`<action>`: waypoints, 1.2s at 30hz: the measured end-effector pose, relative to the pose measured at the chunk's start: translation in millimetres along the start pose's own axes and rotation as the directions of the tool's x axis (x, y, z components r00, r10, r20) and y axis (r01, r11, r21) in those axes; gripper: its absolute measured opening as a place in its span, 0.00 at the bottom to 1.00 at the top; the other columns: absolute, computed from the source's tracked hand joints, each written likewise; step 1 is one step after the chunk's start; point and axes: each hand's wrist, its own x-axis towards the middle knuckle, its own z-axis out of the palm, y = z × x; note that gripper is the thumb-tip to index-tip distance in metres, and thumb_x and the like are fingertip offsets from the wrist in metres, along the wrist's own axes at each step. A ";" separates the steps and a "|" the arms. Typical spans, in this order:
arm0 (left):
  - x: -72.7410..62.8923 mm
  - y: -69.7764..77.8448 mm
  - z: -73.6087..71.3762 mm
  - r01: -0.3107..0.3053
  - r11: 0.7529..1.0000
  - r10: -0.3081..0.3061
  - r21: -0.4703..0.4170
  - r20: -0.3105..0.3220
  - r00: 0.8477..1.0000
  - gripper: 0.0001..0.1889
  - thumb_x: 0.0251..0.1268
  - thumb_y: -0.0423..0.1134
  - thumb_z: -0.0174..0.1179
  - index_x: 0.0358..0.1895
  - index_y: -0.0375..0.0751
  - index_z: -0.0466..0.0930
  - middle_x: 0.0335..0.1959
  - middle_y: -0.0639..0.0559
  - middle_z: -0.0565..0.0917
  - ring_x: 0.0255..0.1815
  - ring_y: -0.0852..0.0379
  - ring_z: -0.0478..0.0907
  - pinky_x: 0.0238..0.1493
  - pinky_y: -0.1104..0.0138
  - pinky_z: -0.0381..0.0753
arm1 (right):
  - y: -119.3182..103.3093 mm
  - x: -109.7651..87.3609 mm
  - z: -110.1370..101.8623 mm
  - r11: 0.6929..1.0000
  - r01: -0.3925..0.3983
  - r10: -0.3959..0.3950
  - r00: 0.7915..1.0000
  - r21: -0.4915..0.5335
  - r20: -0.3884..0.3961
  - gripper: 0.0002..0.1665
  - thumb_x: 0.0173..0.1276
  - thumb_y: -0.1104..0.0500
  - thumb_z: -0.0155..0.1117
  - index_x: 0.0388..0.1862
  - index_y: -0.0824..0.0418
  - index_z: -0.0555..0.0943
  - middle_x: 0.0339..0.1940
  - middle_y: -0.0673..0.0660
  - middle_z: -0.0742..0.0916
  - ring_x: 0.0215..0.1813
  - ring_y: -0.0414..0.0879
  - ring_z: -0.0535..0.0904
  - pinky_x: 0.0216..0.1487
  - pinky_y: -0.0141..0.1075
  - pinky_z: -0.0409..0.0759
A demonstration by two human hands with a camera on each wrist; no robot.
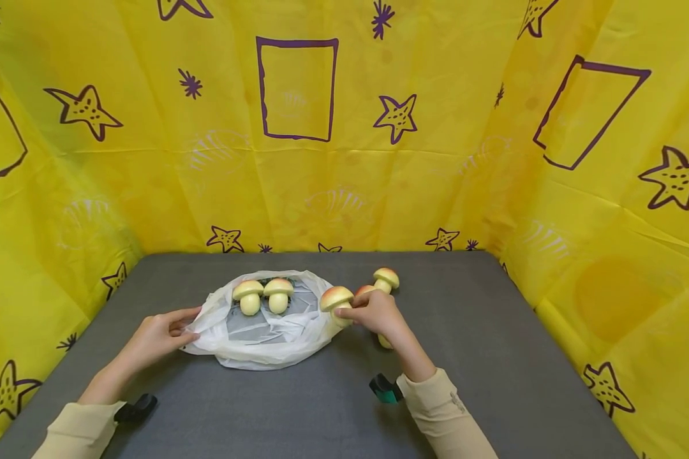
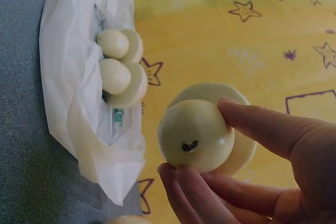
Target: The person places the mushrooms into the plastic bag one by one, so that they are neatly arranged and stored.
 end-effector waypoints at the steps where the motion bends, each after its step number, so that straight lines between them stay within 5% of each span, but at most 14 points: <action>1: 0.1 -0.1 0.0 0.000 1.000 0.000 -0.001 0.000 1.000 0.27 0.53 0.39 0.69 0.58 0.34 0.77 0.48 0.35 0.83 0.39 0.50 0.84 0.37 0.60 0.84 | -0.1 1.0 0.2 1.000 -0.001 0.001 1.000 0.001 -0.001 0.16 0.52 0.45 0.73 0.26 0.57 0.86 0.23 0.47 0.85 0.25 0.39 0.81 0.28 0.31 0.77; 14: 0.9 -4.7 2.2 -0.011 1.000 0.011 0.000 -0.024 1.000 0.26 0.52 0.35 0.68 0.57 0.34 0.78 0.47 0.36 0.84 0.38 0.50 0.85 0.36 0.66 0.84 | -9.5 13.3 4.1 0.993 -0.060 0.059 0.998 0.101 0.008 0.25 0.52 0.46 0.75 0.39 0.65 0.86 0.41 0.60 0.88 0.37 0.53 0.87 0.40 0.40 0.84; 28: 0.4 -2.4 1.7 -0.006 1.000 0.006 0.003 -0.022 1.000 0.26 0.52 0.36 0.69 0.58 0.35 0.78 0.47 0.37 0.84 0.38 0.50 0.85 0.36 0.66 0.84 | -19.6 24.5 8.6 0.997 -0.053 0.053 0.999 0.064 0.004 0.28 0.54 0.44 0.73 0.44 0.65 0.85 0.46 0.62 0.87 0.39 0.53 0.86 0.42 0.40 0.83; 36: 0.5 -3.7 2.2 0.001 1.000 -0.001 -0.005 -0.016 1.000 0.26 0.53 0.37 0.69 0.58 0.35 0.77 0.47 0.36 0.84 0.39 0.49 0.85 0.37 0.62 0.84 | -23.3 32.3 16.4 0.988 -0.075 0.069 0.997 0.134 0.047 0.30 0.54 0.44 0.73 0.46 0.66 0.84 0.52 0.64 0.84 0.41 0.52 0.86 0.48 0.43 0.83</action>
